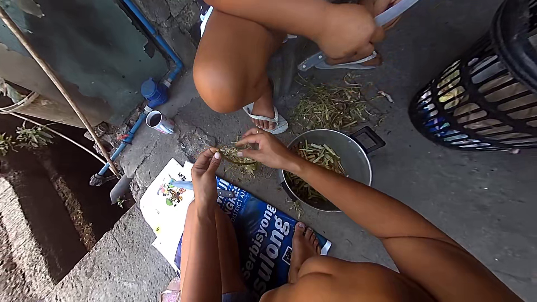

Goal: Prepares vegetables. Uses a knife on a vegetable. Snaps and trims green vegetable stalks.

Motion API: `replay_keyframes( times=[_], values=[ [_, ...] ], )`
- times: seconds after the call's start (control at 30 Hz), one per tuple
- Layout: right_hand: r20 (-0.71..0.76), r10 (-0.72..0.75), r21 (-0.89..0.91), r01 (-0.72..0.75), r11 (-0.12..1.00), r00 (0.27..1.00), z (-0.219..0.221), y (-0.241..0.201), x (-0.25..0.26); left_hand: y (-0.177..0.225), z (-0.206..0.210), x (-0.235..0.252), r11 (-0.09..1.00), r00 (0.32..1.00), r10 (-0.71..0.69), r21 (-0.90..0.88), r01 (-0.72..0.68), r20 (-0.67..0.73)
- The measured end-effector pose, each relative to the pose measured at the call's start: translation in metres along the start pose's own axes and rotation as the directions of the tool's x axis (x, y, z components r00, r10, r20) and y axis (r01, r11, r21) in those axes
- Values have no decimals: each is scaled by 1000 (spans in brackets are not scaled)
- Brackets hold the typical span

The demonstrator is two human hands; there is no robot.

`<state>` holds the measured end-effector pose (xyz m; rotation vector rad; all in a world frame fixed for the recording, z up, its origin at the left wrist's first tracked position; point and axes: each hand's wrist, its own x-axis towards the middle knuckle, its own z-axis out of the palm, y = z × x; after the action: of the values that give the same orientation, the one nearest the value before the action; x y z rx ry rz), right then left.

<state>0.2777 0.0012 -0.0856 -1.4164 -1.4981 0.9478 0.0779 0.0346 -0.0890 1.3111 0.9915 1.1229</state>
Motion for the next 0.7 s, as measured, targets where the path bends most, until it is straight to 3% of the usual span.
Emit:
replay_keyframes(
  times=[0.1,0.23,0.37,0.53,0.7],
  values=[
    [-16,-77,50,78,996,997,9,-17,-1,1,6,-4,1000,999,-25,-6,25,31],
    [-57,-161,-41,158,987,985,11,-19,-1,5,8,-5,999,997,-39,5,39,74],
    [10,-164,-49,164,985,986,9,-13,0,7,5,-2,998,994,-59,20,58,88],
    [89,-34,-140,47,989,995,3,17,4,13,-5,4,998,998,-58,-25,59,35],
    [166,247,-504,-133,854,955,-11,46,14,14,-19,7,999,999,-26,-30,26,23]
  ],
)
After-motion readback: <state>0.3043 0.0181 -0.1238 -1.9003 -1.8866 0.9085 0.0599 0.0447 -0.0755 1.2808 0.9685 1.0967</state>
